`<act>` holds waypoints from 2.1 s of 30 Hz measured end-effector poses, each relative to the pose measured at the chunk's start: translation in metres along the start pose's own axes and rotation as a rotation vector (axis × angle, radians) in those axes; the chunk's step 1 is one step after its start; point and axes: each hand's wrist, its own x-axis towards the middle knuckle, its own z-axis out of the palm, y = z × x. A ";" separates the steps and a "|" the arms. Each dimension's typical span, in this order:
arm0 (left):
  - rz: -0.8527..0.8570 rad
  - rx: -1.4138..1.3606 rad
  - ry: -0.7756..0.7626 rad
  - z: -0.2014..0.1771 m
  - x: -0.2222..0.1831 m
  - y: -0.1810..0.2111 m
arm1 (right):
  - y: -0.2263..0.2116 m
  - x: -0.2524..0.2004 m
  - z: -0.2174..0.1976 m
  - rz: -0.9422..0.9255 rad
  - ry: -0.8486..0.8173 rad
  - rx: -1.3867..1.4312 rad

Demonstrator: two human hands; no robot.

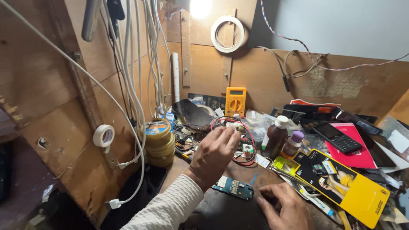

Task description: The person disassembles a small mobile phone by hand, removing the battery and internal circuit board components, and then works on the logic board with a small metal tool.

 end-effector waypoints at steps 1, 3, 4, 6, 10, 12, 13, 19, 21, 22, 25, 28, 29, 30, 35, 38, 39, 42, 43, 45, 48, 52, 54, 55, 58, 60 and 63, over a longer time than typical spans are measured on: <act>-0.001 -0.014 0.008 -0.006 0.002 0.001 | 0.002 0.001 0.000 0.011 -0.017 0.025; -0.004 -0.040 0.025 -0.017 0.005 0.003 | 0.008 0.007 -0.002 0.032 -0.051 0.076; 0.012 -0.069 0.034 -0.022 0.006 0.007 | 0.010 0.009 -0.003 0.091 -0.082 0.157; 0.044 -0.125 0.055 -0.032 0.006 0.016 | 0.010 0.014 -0.006 0.206 -0.145 0.318; 0.211 -0.317 0.003 -0.046 -0.005 0.052 | -0.014 0.027 -0.015 0.399 -0.307 1.092; 0.260 -0.417 -0.033 -0.049 -0.010 0.065 | -0.033 0.019 -0.021 0.419 -0.326 1.565; 0.251 -0.454 -0.050 -0.050 -0.011 0.066 | -0.042 0.023 -0.026 0.467 -0.366 1.543; -0.187 -0.639 -0.062 -0.043 -0.034 0.060 | -0.058 0.034 -0.052 0.615 -0.230 1.175; -0.433 -0.560 -0.162 -0.042 -0.047 0.051 | -0.043 0.026 -0.066 0.568 -0.300 1.094; -0.425 -0.562 -0.210 -0.041 -0.055 0.048 | -0.037 0.022 -0.061 0.625 -0.320 1.032; -0.413 -0.537 -0.332 -0.030 -0.066 0.042 | -0.017 0.015 -0.046 0.713 -0.335 0.847; -0.485 -0.478 -0.445 -0.022 -0.067 0.042 | 0.013 0.005 -0.025 0.645 -0.324 0.743; -0.543 -0.481 -0.487 -0.020 -0.064 0.041 | 0.026 0.006 -0.018 0.605 -0.347 0.747; -0.600 -0.484 -0.529 -0.018 -0.061 0.040 | 0.039 0.007 -0.011 0.565 -0.369 0.750; -0.735 -0.551 -0.602 -0.014 -0.054 0.036 | 0.059 0.006 0.016 0.184 -0.041 0.231; -0.648 -0.551 -0.449 -0.012 -0.067 0.047 | 0.032 -0.006 0.018 0.093 0.071 -0.041; -0.611 -0.546 -0.385 -0.011 -0.072 0.050 | 0.019 -0.011 0.017 0.045 0.087 -0.133; -0.567 -0.475 -0.334 -0.003 -0.079 0.057 | -0.030 -0.024 0.019 0.069 0.070 -0.274; -0.566 -0.460 -0.347 -0.002 -0.081 0.059 | -0.044 -0.023 0.016 0.086 0.052 -0.297; -0.556 -0.425 -0.370 -0.001 -0.079 0.058 | -0.066 -0.018 0.008 0.114 0.020 -0.340; -0.596 -0.450 -0.407 -0.008 -0.078 0.059 | -0.084 -0.030 0.008 0.076 -0.018 -0.432; -0.562 -0.424 -0.343 -0.004 -0.083 0.065 | -0.071 -0.025 0.000 -0.121 0.062 -0.284; -0.577 -0.418 -0.328 -0.002 -0.080 0.061 | -0.072 -0.029 0.007 -0.059 0.022 -0.299; -0.569 -0.422 -0.339 -0.002 -0.078 0.060 | -0.072 -0.026 0.004 -0.078 0.051 -0.302; -0.574 -0.412 -0.373 -0.007 -0.077 0.059 | -0.072 -0.021 0.004 -0.118 0.098 -0.318; -0.600 -0.417 -0.410 -0.008 -0.079 0.061 | -0.068 -0.018 0.003 -0.089 0.080 -0.358; -0.606 -0.437 -0.406 -0.010 -0.076 0.062 | -0.072 -0.024 0.003 -0.141 0.084 -0.233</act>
